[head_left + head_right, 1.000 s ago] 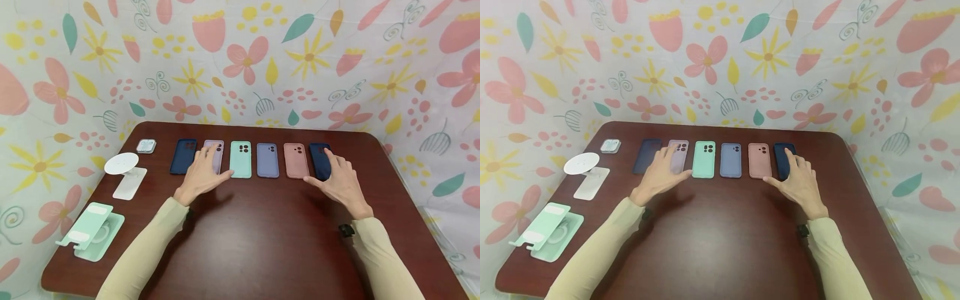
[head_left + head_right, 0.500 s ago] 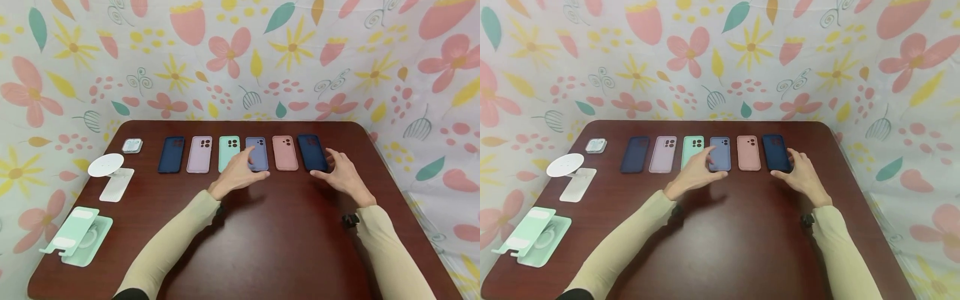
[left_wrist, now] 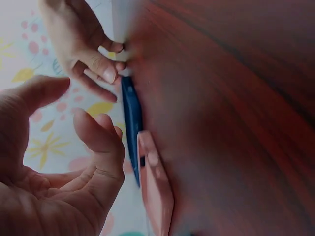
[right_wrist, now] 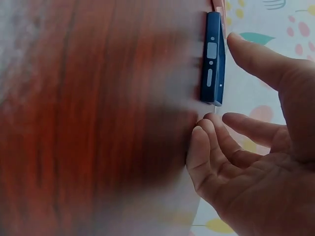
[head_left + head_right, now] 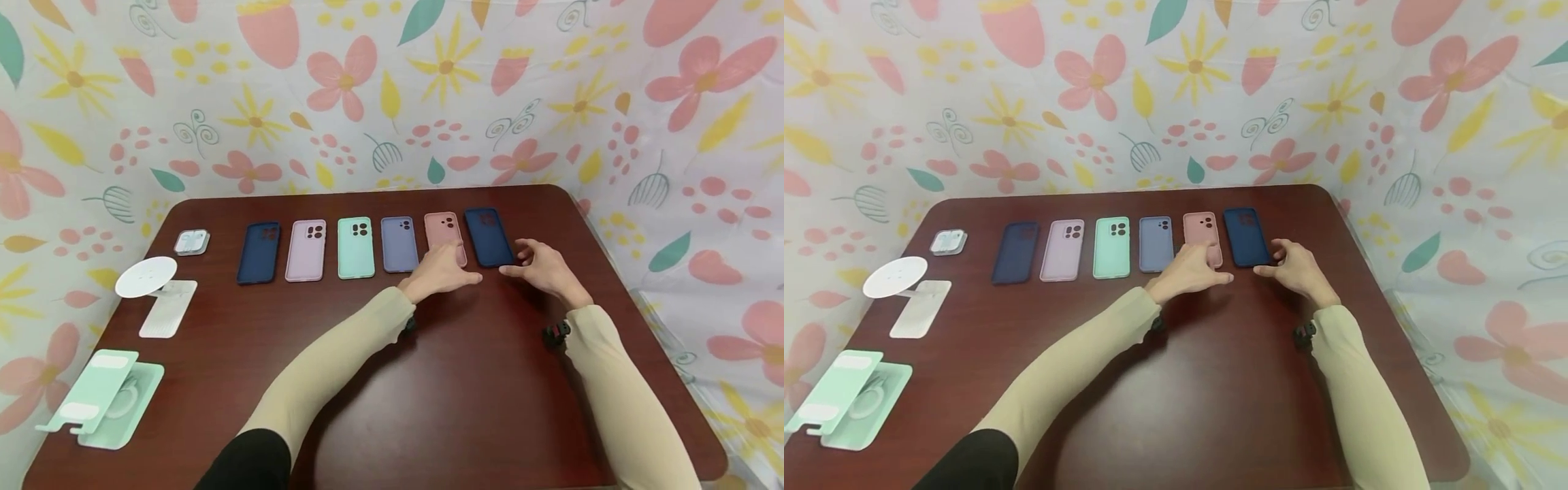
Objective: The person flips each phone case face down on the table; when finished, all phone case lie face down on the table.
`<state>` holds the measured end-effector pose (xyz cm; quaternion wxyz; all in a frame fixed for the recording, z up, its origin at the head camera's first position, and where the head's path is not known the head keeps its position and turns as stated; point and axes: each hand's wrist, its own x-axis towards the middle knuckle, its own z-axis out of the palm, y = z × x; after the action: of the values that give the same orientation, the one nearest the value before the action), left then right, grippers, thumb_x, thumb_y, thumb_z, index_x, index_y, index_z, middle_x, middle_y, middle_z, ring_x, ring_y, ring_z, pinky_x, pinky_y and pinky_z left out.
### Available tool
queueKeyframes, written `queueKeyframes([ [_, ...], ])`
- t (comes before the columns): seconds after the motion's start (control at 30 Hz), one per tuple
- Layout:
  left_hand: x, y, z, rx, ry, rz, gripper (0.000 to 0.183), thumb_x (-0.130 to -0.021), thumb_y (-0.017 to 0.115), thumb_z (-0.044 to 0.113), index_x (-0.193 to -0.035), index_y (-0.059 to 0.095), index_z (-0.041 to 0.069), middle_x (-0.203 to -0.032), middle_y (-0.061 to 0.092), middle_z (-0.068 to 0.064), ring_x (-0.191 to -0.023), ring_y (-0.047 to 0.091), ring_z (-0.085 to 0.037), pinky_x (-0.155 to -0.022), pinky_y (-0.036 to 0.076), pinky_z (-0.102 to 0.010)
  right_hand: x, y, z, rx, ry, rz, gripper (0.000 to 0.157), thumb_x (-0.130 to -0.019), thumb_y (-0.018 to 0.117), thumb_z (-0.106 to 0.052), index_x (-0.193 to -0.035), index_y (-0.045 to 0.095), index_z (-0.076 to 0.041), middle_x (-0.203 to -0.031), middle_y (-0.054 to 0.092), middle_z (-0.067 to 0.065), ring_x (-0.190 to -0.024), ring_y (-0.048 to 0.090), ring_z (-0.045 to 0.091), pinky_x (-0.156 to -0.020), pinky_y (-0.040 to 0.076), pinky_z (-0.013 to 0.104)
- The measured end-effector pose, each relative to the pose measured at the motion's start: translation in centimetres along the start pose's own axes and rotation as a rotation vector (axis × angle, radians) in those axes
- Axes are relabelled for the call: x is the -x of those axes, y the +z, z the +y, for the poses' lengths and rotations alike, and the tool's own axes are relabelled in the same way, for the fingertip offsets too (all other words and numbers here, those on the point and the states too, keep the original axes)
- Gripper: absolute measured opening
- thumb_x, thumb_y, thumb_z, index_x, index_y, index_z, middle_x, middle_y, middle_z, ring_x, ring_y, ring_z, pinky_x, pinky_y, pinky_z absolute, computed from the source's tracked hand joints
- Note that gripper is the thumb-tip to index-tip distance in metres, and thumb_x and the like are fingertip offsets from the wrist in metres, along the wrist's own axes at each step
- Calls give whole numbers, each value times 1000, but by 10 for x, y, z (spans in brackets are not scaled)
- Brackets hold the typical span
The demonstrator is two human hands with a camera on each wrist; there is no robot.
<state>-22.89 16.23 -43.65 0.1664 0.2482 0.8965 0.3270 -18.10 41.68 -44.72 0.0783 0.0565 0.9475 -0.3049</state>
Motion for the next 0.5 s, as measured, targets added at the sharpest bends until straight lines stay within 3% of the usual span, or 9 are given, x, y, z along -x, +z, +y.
queueKeyframes([
  [0.07,-9,5,4,38,-2,-19,78,-96,81,43,-157,53,3,-118,83,-11,-101,80,-24,-93,62,-32,-3,1,0,-5,-1,-9,88,-101,78,-39,-165,36,3,-141,60,30,-127,59,44,-111,50,63],
  [0.13,-19,11,8,89,-14,-37,70,-97,82,37,-149,57,-1,-87,81,-13,-69,77,-22,-74,61,-28,-5,2,0,-6,-5,-17,88,-100,79,-36,-165,36,4,-140,59,30,-125,59,43,-111,49,62],
  [0.17,-16,8,14,122,-28,-59,73,-98,82,30,-154,51,-4,-75,77,-14,-63,77,-23,-68,61,-29,-6,3,1,-4,-6,-20,87,-100,79,-35,-165,37,4,-139,59,30,-124,59,43,-111,49,61],
  [0.2,-23,14,13,123,-44,-55,65,-97,83,30,-146,57,-3,-68,74,-10,-58,75,-20,-64,60,-25,-7,3,1,0,-9,-22,87,-100,79,-35,-165,37,5,-138,60,30,-123,59,42,-110,49,61],
  [0.37,-58,38,14,100,-113,-85,31,-95,86,28,-106,70,5,-64,71,-7,-54,74,-15,-59,61,-25,-8,3,3,8,-9,-25,86,-99,80,-32,-164,38,6,-134,60,29,-117,59,40,-109,49,58],
  [0.5,-83,56,11,82,-160,-115,24,-96,85,27,-101,70,9,-70,73,-5,-54,76,-12,-59,62,-22,-9,1,3,14,-1,-35,86,-99,80,-33,-163,38,6,-129,59,26,-112,57,38,-106,48,55],
])
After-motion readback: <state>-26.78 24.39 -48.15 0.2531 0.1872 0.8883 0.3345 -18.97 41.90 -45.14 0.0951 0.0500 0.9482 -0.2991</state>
